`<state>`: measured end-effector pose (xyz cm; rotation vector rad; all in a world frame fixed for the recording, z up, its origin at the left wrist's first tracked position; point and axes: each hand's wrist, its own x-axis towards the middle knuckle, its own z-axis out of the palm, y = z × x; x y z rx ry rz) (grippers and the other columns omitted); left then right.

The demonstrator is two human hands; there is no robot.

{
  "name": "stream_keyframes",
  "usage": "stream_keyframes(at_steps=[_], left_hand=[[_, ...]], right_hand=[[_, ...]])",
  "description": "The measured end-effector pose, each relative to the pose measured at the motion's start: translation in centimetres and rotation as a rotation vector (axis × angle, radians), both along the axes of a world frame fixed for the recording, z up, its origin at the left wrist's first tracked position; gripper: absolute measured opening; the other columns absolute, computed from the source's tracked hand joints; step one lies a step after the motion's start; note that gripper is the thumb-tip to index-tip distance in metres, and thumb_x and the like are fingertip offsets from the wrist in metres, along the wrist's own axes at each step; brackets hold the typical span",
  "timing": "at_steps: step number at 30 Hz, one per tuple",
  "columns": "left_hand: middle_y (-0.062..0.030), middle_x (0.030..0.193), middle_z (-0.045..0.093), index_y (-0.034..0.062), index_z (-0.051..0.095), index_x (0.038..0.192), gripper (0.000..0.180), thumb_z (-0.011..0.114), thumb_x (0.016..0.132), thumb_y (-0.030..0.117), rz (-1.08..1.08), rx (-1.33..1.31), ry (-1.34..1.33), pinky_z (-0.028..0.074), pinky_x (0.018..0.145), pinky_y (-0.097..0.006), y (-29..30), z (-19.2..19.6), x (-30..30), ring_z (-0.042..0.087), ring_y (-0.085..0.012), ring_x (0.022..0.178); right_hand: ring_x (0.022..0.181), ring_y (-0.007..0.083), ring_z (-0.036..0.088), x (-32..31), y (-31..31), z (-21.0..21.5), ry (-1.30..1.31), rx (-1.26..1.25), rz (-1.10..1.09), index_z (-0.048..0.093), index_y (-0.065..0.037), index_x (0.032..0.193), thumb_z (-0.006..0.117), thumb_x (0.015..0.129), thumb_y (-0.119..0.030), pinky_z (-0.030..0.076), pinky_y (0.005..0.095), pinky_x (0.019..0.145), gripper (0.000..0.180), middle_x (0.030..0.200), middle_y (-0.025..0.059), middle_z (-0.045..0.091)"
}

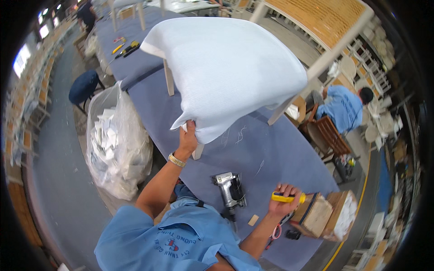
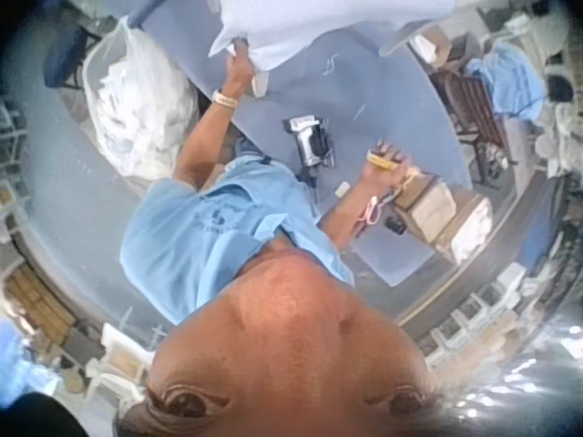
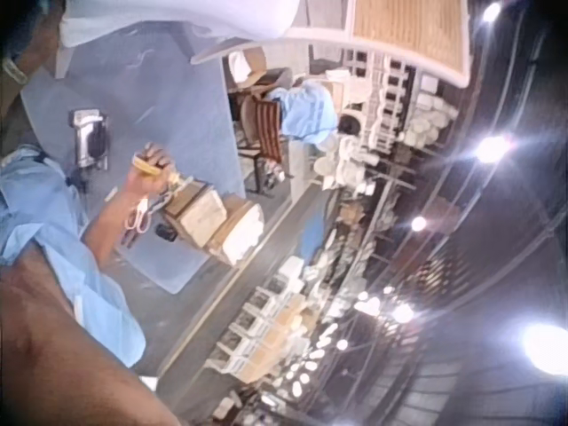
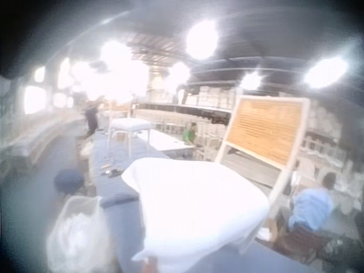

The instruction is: The person covers a chair seat with white fabric, smooths and folds the edges, and secures the fabric using a staple gun. They also use a utility knife to trim excess fabric and a screwdriver to adjust the fit around the chair legs.

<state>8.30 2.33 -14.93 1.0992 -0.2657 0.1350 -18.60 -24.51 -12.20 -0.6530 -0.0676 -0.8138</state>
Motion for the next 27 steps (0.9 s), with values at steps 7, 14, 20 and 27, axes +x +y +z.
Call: stream_keyframes(at_steps=[7,14,20,27], left_hand=[[-0.0128,0.152,0.042,-0.0006,0.026,0.154,0.067,0.027,0.109,0.05,-0.004,0.13,0.044,0.037,0.114,-0.038,1.2,-2.0,1.3,0.045,-0.0246,0.136],[-0.012,0.157,0.035,-0.0007,0.024,0.155,0.07,0.028,0.109,0.052,-0.001,0.102,0.035,0.033,0.117,-0.04,1.3,-1.2,1.6,0.04,-0.0259,0.14],[-0.0145,0.153,0.04,-0.0016,0.029,0.152,0.069,0.027,0.108,0.052,-0.173,0.099,0.054,0.039,0.114,-0.039,2.6,-2.5,3.1,0.045,-0.0263,0.137],[-0.0152,0.125,0.061,-0.0017,0.05,0.134,0.052,0.036,0.109,0.041,-0.257,0.556,0.158,0.047,0.096,-0.038,6.0,-4.6,2.9,0.058,-0.0246,0.113]], right_hand=[[0.051,0.0267,0.053,1.9,12.6,18.8,-0.499,-0.405,0.419,0.058,-0.005,0.087,0.074,0.088,-0.027,0.043,0.0398,0.051,0.027,0.069,0.009,0.056],[0.048,0.0186,0.055,6.2,15.9,23.5,-1.179,-0.489,0.865,0.068,0.015,0.107,0.076,0.091,-0.028,0.035,0.0315,0.041,0.046,0.07,0.0139,0.067],[0.047,0.0205,0.054,5.0,22.2,22.3,-1.136,-0.052,0.893,0.068,0.014,0.111,0.075,0.091,-0.022,0.035,0.0342,0.041,0.041,0.068,0.0135,0.065],[0.04,0.0167,0.046,12.8,26.5,22.3,-1.159,-0.081,0.898,0.072,0.011,0.107,0.073,0.093,-0.021,0.029,0.0319,0.039,0.035,0.057,0.008,0.058]])
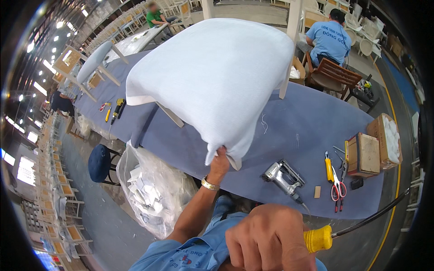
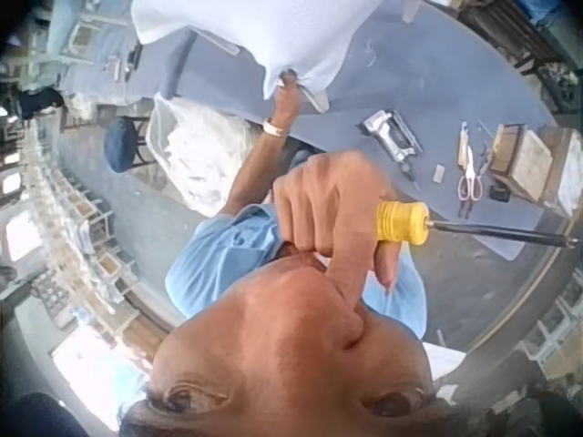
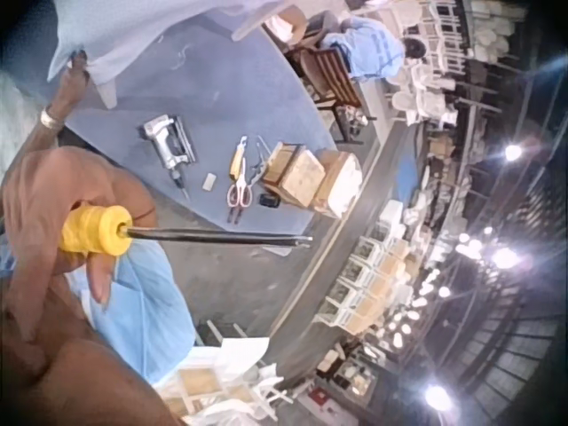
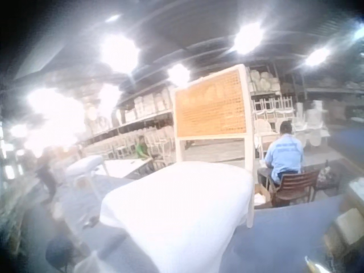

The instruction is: The person covers a chair seat with white fabric, smooths and folds the edges, and secures the fabric using a staple gun. They also use a utility knife to trim excess fabric and a screwdriver to adjust the fit around the chair legs.

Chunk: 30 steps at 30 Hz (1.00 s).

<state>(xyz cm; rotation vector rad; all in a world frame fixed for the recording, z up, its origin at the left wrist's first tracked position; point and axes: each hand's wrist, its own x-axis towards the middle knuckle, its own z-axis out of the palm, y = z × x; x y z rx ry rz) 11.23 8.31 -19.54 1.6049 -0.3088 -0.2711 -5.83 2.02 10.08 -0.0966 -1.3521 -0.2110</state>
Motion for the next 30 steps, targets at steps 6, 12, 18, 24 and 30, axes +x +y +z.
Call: stream_keyframes(at_steps=[6,12,18,24,30], left_hand=[[-0.0176,0.133,0.056,-0.0005,0.046,0.139,0.048,0.035,0.109,0.036,-0.165,-0.036,-0.182,0.042,0.102,-0.042,2.2,-6.7,3.8,0.054,-0.0288,0.122],[-0.0221,0.153,0.032,0.0002,0.021,0.153,0.075,0.053,0.098,0.039,-0.097,-0.02,-0.437,0.03,0.116,-0.05,5.8,-4.6,5.6,0.037,-0.0348,0.14],[-0.0257,0.165,0.006,0.0035,-0.003,0.16,0.123,0.08,0.081,0.047,0.332,0.389,-1.676,0.02,0.122,-0.058,4.7,1.3,4.3,0.018,-0.04,0.151],[-0.0257,0.158,0.027,0.0026,0.011,0.158,0.073,0.049,0.103,0.032,-0.24,-0.432,-0.79,0.051,0.105,-0.05,3.3,2.3,4.4,0.05,-0.037,0.135],[-0.0161,0.138,0.054,0.0002,0.035,0.15,0.065,0.047,0.106,0.046,0.161,-0.24,-1.065,0.051,0.102,-0.041,0.0,2.4,3.8,0.059,-0.0291,0.122]], right_hand=[[0.04,0.015,0.042,2.7,1.1,-1.3,0.079,0.011,-0.165,0.074,0.009,0.101,0.074,0.093,-0.023,0.026,0.0318,0.039,0.033,0.054,0.0045,0.054],[0.04,0.0143,0.043,0.0,-0.8,-7.1,0.051,0.057,-0.322,0.071,0.01,0.104,0.074,0.093,-0.021,0.026,0.032,0.038,0.033,0.055,0.005,0.055],[0.037,0.0135,0.039,-7.1,-5.8,-16.5,0.136,0.083,-0.704,0.073,0.01,0.098,0.076,0.092,-0.018,0.024,0.0314,0.038,0.028,0.052,0.0047,0.053],[0.039,0.0135,0.042,-9.1,-5.4,-24.5,0.068,0.143,-0.879,0.073,0.006,0.091,0.076,0.091,-0.02,0.026,0.0297,0.038,0.026,0.054,0.0054,0.056],[0.047,0.0191,0.051,-12.9,-1.4,-27.3,0.399,0.108,-1.008,0.064,-0.008,0.088,0.068,0.095,-0.018,0.043,0.0313,0.049,0.013,0.059,0.0036,0.06]])
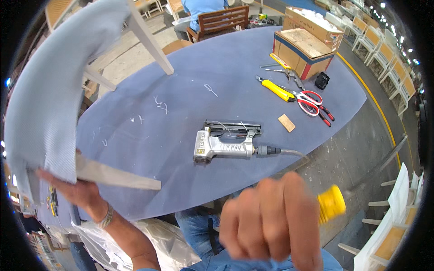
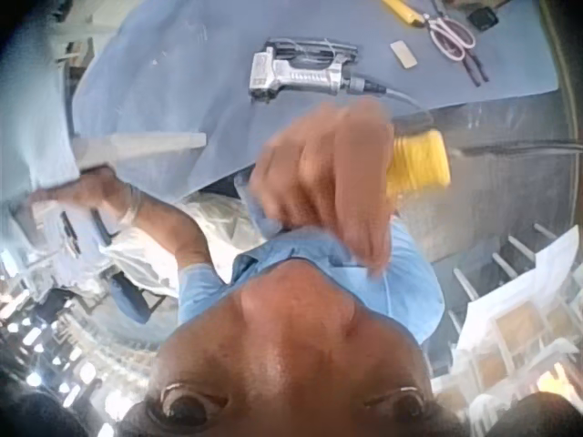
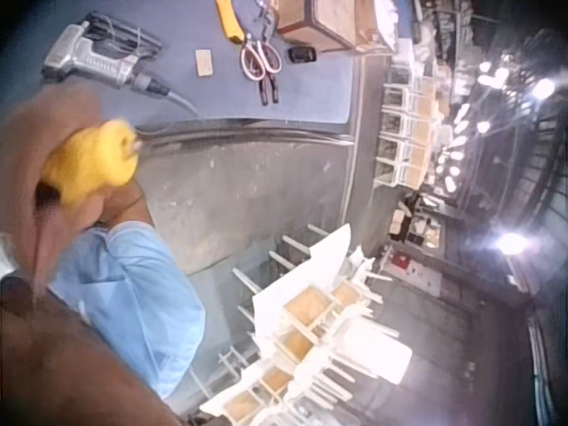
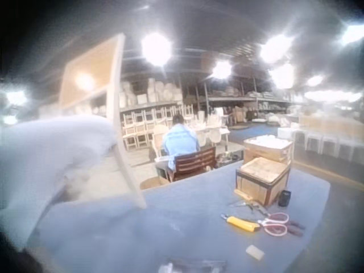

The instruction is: The person covers a chair seat with white fabric, smooths and folds the edges, and secures the fabric using a staple gun. They also use a utility knife to trim excess fabric and a screwdriver to adjust the fit around the chair legs.

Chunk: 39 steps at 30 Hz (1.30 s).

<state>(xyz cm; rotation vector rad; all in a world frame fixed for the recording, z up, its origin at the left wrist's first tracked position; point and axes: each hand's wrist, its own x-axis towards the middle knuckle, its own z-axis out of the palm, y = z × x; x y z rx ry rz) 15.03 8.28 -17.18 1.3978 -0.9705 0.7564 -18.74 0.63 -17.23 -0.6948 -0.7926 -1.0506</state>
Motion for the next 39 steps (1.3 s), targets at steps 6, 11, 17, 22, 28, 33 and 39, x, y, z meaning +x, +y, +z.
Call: stream_keyframes(at_steps=[6,11,17,22,28,33,39], left_hand=[[-0.0096,0.137,0.054,-0.0024,0.04,0.146,0.073,0.047,0.104,0.056,-0.559,-0.249,0.569,0.042,0.105,-0.031,-1.4,2.1,-1.5,0.055,-0.0195,0.121],[-0.0098,0.137,0.053,-0.0023,0.04,0.146,0.073,0.046,0.104,0.056,-0.595,-0.191,0.514,0.042,0.104,-0.03,-1.3,2.4,-2.4,0.053,-0.0176,0.122],[-0.0071,0.112,0.061,-0.004,0.056,0.126,0.052,0.043,0.109,0.043,-0.485,-0.163,0.625,0.045,0.089,-0.029,-0.6,1.4,-1.0,0.054,-0.0141,0.101],[0.0099,0.067,0.042,0.0083,0.059,0.092,0.034,0.05,0.108,0.038,-0.527,-0.217,0.405,0.028,0.049,-0.022,-1.0,3.2,-4.5,0.036,-0.0019,0.058],[-0.0071,0.117,0.064,-0.0008,0.059,0.132,0.063,0.065,0.097,0.051,-0.752,-0.042,0.498,0.047,0.091,-0.029,1.9,4.2,-2.4,0.056,-0.014,0.105],[-0.0088,0.107,0.069,-0.0008,0.067,0.121,0.058,0.07,0.094,0.05,-0.812,-0.067,0.504,0.05,0.085,-0.031,2.8,8.7,-3.2,0.062,-0.0154,0.098],[-0.0142,0.111,0.072,0.0018,0.068,0.121,0.045,0.069,0.096,0.04,-0.639,-0.327,0.347,0.051,0.088,-0.035,-1.0,7.5,-3.1,0.067,-0.0223,0.101]], right_hand=[[0.058,0.0202,0.059,-2.5,4.3,-10.3,1.017,0.128,-0.43,0.063,-0.005,0.088,0.065,0.094,-0.007,0.047,0.0312,0.054,0.006,0.07,0.0076,0.063],[0.092,0.0423,0.07,-8.9,9.1,-26.3,2.12,-0.666,-0.767,0.07,-0.017,0.118,0.072,0.085,-0.042,0.055,0.05,0.081,0.041,0.099,0.0184,0.074],[0.103,0.0418,0.069,-14.9,11.2,-38.8,2.454,-0.557,-0.672,0.064,-0.005,0.13,0.068,0.08,-0.068,0.055,0.0484,0.089,0.081,0.104,0.0239,0.072],[0.099,0.0286,0.071,-15.7,8.1,-36.6,2.493,-0.508,-0.044,0.062,-0.002,0.13,0.072,0.084,-0.059,0.057,0.0379,0.086,0.073,0.113,0.0199,0.071],[0.09,0.0143,0.067,-11.7,7.1,-21.6,2.022,-0.64,-0.36,0.057,-0.001,0.123,0.078,0.088,-0.024,0.053,0.0291,0.078,0.047,0.105,0.011,0.07],[0.091,0.0154,0.068,-10.1,4.2,-6.8,1.663,-0.391,-0.523,0.056,0.002,0.132,0.077,0.086,-0.009,0.056,0.0304,0.077,0.052,0.105,0.011,0.071],[0.088,0.0176,0.071,-5.0,5.5,7.1,1.307,-0.888,-1.355,0.064,-0.002,0.128,0.079,0.079,-0.005,0.056,0.0317,0.079,0.052,0.105,0.0143,0.072]])
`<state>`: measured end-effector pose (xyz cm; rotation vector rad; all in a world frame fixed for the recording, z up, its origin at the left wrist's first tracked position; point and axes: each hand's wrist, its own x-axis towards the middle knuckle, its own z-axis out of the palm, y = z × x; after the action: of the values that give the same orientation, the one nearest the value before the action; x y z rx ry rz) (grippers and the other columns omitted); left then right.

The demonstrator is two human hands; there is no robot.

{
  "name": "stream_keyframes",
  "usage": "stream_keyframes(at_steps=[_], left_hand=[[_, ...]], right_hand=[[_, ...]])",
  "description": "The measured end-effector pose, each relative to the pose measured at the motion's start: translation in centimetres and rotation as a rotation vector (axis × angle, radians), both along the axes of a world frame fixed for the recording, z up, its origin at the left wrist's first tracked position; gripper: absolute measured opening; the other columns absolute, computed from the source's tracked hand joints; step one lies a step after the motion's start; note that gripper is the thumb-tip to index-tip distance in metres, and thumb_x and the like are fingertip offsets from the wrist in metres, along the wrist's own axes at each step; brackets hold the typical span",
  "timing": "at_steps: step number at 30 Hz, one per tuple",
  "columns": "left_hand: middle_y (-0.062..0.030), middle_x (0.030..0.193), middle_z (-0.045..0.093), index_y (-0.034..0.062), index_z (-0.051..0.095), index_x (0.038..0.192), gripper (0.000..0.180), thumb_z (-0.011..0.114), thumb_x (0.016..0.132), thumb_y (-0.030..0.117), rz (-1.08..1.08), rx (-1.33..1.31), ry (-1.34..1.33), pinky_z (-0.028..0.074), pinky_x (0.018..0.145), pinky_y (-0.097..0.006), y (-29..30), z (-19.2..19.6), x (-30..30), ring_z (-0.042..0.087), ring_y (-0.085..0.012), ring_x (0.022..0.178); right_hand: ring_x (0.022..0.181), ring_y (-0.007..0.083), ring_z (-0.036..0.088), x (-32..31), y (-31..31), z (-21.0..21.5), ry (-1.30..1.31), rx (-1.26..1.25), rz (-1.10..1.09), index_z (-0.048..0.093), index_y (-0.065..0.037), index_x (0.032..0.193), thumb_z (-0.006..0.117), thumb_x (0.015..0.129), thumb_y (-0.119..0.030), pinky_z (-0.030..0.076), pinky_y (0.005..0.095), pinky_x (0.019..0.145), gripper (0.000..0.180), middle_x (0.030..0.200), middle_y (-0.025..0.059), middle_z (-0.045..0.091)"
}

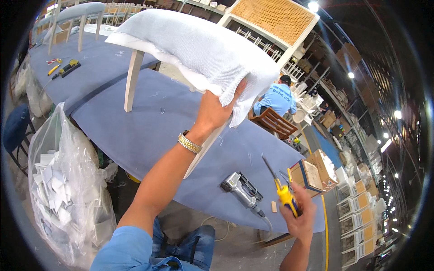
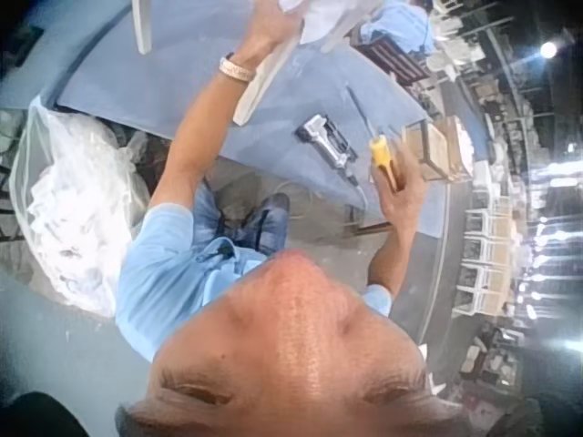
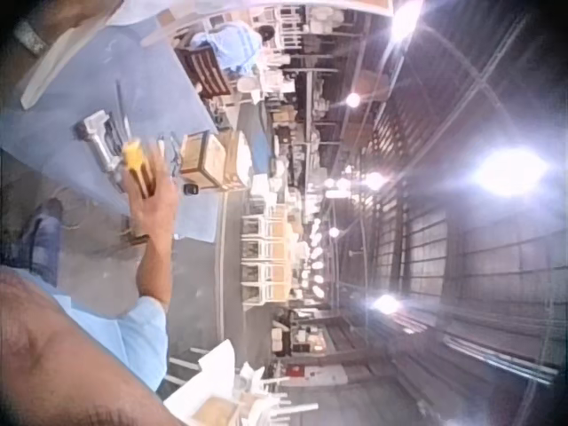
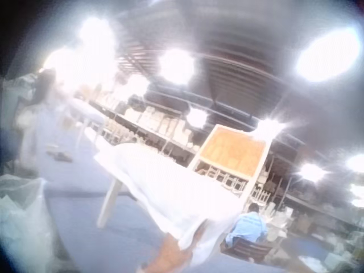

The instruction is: The person covers a chair seat with white fabric, smooths and folds the edges, and secures the fabric using a staple gun. They also use a utility knife to trim excess fabric and a screwdriver to adjust the fit around the chair legs.

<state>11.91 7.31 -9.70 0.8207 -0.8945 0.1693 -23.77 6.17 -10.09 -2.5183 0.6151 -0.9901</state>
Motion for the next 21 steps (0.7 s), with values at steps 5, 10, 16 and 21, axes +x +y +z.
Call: stream_keyframes(at_steps=[5,10,16,21], left_hand=[[-0.0144,0.118,0.071,0.0044,0.067,0.125,0.043,0.065,0.099,0.038,0.004,0.02,0.065,0.048,0.095,-0.036,0.9,-0.4,0.2,0.066,-0.0268,0.109],[-0.0134,0.119,0.071,0.0055,0.068,0.124,0.042,0.065,0.098,0.038,-0.091,0.019,0.093,0.048,0.096,-0.036,1.4,0.0,0.2,0.066,-0.0265,0.112],[-0.013,0.118,0.072,0.0064,0.069,0.124,0.039,0.067,0.097,0.035,-0.116,-0.035,0.08,0.049,0.093,-0.037,1.1,0.0,0.5,0.067,-0.0278,0.109],[-0.0133,0.116,0.073,0.0072,0.069,0.123,0.039,0.067,0.096,0.035,-0.093,-0.026,0.049,0.05,0.091,-0.037,1.0,-0.3,0.9,0.068,-0.0288,0.106]], right_hand=[[0.081,0.0244,0.071,6.5,1.8,6.6,0.035,-0.559,-0.037,0.067,-0.008,0.126,0.078,0.078,-0.003,0.055,0.034,0.073,0.049,0.1,0.0138,0.071],[0.074,0.0237,0.067,9.8,2.8,9.4,0.043,-0.787,-0.046,0.07,-0.013,0.123,0.076,0.081,-0.006,0.051,0.0341,0.064,0.043,0.09,0.0092,0.068],[0.073,0.021,0.063,11.6,3.6,10.9,0.202,-1.096,-0.117,0.07,-0.02,0.126,0.075,0.079,-0.007,0.049,0.0342,0.06,0.05,0.097,0.0059,0.066],[0.074,0.0202,0.064,11.7,3.8,11.0,0.221,-1.121,-0.097,0.07,-0.022,0.126,0.076,0.075,-0.004,0.049,0.0327,0.057,0.055,0.097,0.0059,0.063]])
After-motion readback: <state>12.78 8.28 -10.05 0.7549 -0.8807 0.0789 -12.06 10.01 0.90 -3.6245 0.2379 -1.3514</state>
